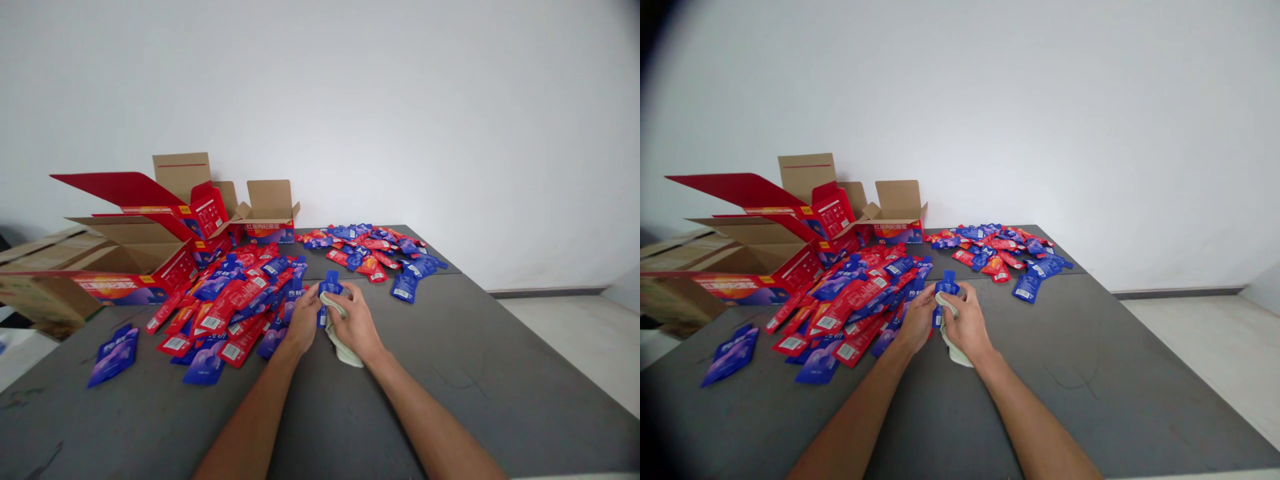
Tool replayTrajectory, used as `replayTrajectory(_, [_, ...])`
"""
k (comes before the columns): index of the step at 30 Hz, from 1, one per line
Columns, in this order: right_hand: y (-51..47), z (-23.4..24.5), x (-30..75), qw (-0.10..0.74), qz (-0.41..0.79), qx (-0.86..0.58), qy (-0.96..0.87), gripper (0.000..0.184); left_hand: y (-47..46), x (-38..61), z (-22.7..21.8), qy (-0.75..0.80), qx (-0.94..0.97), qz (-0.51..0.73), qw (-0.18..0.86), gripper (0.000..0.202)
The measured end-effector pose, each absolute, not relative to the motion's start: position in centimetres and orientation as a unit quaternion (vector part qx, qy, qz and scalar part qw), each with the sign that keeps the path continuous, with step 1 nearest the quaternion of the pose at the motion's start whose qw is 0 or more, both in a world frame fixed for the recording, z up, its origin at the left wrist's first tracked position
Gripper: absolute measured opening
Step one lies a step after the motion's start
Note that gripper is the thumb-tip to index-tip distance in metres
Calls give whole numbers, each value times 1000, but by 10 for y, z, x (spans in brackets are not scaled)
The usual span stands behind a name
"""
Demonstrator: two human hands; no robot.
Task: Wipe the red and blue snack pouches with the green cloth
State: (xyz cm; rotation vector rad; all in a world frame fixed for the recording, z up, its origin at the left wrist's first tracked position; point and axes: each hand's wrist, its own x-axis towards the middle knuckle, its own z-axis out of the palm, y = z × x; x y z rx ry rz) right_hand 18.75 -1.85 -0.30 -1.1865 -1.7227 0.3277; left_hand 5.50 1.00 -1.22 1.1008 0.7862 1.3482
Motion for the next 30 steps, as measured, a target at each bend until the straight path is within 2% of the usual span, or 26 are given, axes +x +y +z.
replayTrajectory(4, [-20, -8, 188, 458, 99, -499, -729, 31, 6, 50, -5, 341, 504, 553, 568, 56])
replayTrajectory(8, [-15, -5, 199, 483, 69, -530, -694, 34, 4, 48, -8, 349, 563, 497, 561, 59])
replayTrajectory(12, [-9, 0, 209, 486, 38, -538, -688, 36, 4, 51, -14, 330, 577, 496, 559, 58])
replayTrajectory(21, [-17, 3, 200, 401, 97, -452, -791, 37, 9, 47, -11, 364, 486, 573, 551, 58])
replayTrajectory(26, [-22, 1, 196, 352, 141, -409, -830, 39, 17, 42, -16, 382, 443, 623, 520, 51])
replayTrajectory(30, [-25, 3, 193, 377, 163, -411, -814, 36, 23, 38, -18, 402, 415, 644, 502, 51])
